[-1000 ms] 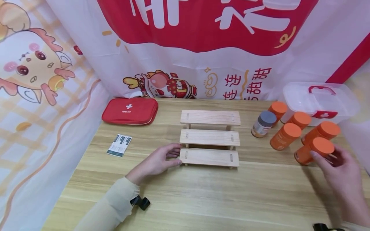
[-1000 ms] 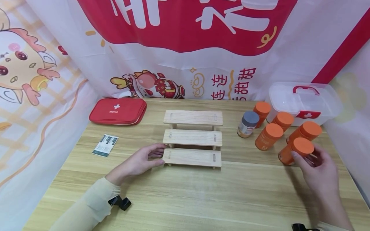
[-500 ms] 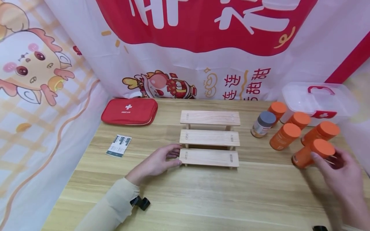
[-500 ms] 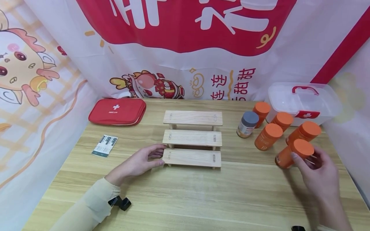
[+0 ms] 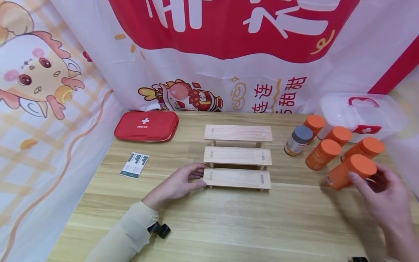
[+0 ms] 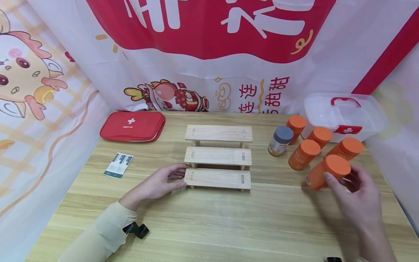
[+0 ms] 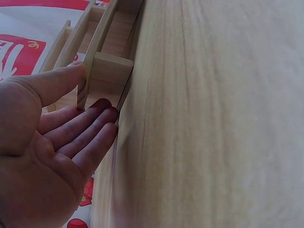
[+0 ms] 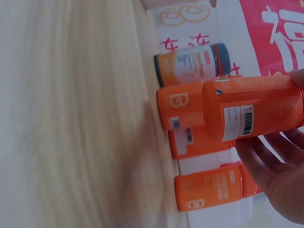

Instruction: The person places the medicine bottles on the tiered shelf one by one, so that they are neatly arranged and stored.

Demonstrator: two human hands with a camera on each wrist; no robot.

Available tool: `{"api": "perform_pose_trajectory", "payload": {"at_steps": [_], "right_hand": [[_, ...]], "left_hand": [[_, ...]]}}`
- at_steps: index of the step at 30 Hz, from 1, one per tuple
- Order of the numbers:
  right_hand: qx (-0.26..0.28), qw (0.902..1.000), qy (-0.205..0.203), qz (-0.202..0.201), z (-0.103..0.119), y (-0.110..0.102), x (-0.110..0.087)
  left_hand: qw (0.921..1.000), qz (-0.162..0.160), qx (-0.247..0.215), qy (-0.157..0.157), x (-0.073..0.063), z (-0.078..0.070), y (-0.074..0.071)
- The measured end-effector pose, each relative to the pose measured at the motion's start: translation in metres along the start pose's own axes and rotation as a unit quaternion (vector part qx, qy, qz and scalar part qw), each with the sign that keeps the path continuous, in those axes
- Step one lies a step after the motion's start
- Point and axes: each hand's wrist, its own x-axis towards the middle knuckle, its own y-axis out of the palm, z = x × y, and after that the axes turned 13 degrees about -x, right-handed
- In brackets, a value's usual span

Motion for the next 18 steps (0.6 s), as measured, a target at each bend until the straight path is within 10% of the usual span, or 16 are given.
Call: {"api": "perform_pose_trajectory", "payload": {"at_steps": [18], "right_hand": [[0.054,0.9885,-0.136,-0.040,0.053,0.018,-0.004]], "left_hand": [[1.0000,0.002,-0.002,0.006,0.001,0.002,0.000]]}}
